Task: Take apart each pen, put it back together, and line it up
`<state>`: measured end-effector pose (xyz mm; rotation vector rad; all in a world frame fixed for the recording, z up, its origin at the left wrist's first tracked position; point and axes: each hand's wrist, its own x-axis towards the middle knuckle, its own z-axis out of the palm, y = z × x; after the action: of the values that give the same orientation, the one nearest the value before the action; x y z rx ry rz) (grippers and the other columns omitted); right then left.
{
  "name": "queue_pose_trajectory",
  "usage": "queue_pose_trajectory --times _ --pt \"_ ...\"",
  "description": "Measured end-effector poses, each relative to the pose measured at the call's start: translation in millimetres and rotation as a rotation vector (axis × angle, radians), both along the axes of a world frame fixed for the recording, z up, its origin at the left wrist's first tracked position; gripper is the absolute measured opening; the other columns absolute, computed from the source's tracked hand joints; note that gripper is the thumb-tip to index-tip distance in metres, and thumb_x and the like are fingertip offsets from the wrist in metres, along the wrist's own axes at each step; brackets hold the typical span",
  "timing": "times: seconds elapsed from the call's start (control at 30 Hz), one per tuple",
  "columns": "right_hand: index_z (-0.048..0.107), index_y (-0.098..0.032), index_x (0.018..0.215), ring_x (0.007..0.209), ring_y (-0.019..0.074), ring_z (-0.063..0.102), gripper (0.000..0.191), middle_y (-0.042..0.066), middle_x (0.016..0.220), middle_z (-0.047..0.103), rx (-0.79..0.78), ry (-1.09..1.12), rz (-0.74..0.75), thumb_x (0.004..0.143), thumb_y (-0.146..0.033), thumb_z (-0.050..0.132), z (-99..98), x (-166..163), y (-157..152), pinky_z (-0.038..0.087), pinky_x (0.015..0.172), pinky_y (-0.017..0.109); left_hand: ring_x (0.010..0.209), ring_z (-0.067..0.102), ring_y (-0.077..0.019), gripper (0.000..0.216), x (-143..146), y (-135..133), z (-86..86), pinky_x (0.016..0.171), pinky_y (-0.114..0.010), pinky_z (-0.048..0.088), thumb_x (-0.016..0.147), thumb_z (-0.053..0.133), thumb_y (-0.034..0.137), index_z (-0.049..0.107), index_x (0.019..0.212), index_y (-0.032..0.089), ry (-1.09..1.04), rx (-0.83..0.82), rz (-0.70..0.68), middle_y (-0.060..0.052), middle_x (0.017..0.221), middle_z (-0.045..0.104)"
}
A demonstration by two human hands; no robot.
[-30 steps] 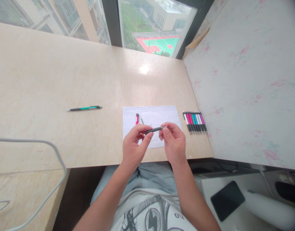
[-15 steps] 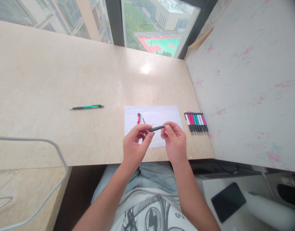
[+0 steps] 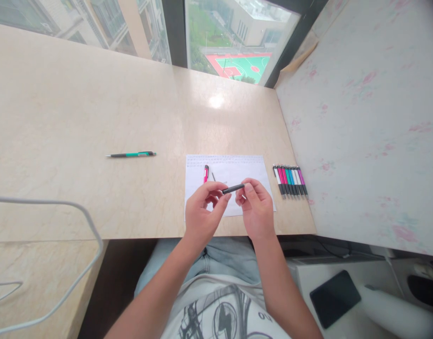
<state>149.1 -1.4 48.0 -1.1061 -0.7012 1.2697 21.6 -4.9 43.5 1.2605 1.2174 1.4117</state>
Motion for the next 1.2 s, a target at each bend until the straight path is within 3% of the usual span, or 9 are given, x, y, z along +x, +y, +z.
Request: queue_pose_trajectory --times 0.47,0.67,0.8,1.07,1.2 --pt "0.070 -0.021 0.093 0.064 0.0117 0.053 0.015 0.000 0.072 0.062 0.035 -0.016 0.075 0.086 -0.034 0.069 -4.1 -0.6 -2.4 0.041 0.059 0.026 0.075 0.067 -0.0158 0.014 -1.8 1.6 -0.8 0.064 -0.027 0.054 0.084 0.070 0.026 0.072 0.097 0.020 0.082 -0.026 -0.044 -0.005 0.089 0.074" --pt "0.075 -0.021 0.086 0.061 0.0102 0.049 0.013 0.000 0.066 0.059 0.064 0.009 -0.073 0.086 -0.033 0.070 -4.8 -3.4 -3.7 0.037 0.056 0.025 0.073 0.067 -0.0156 0.013 1.4 -4.3 1.9 0.067 -0.028 0.054 0.082 0.074 0.027 0.075 0.093 0.020 0.009 -0.063 0.006 -0.004 0.085 0.075" --pt "0.076 -0.021 0.087 0.061 0.0116 0.050 0.016 0.001 0.067 0.061 0.046 0.009 -0.035 0.087 -0.035 0.068 -6.3 -0.7 -4.2 0.038 0.056 0.027 0.074 0.066 -0.0160 0.014 0.1 -6.3 0.5 0.070 -0.028 0.054 0.082 0.074 0.027 0.073 0.094 0.019 -0.055 -0.102 0.010 -0.004 0.084 0.072" --pt "0.077 -0.023 0.093 0.062 0.0118 0.047 0.020 0.000 0.075 0.059 0.162 -0.346 0.158 0.094 -0.034 0.060 -4.9 5.6 -6.1 0.039 0.059 0.028 0.080 0.065 -0.0159 0.025 4.0 2.4 7.6 0.070 -0.027 0.053 0.079 0.076 0.029 0.064 0.099 0.020 -0.255 -0.237 -0.190 -0.004 0.089 0.068" --pt "0.075 -0.023 0.087 0.066 0.0138 0.053 0.018 0.001 0.077 0.063 0.197 -0.479 0.018 0.093 -0.031 0.061 -3.7 -1.3 -9.7 0.044 0.060 0.029 0.064 0.056 -0.0096 0.021 17.4 0.6 9.1 0.059 -0.022 0.045 0.083 0.072 0.034 0.064 0.094 0.018 -0.471 -0.374 -0.210 -0.001 0.079 0.064"
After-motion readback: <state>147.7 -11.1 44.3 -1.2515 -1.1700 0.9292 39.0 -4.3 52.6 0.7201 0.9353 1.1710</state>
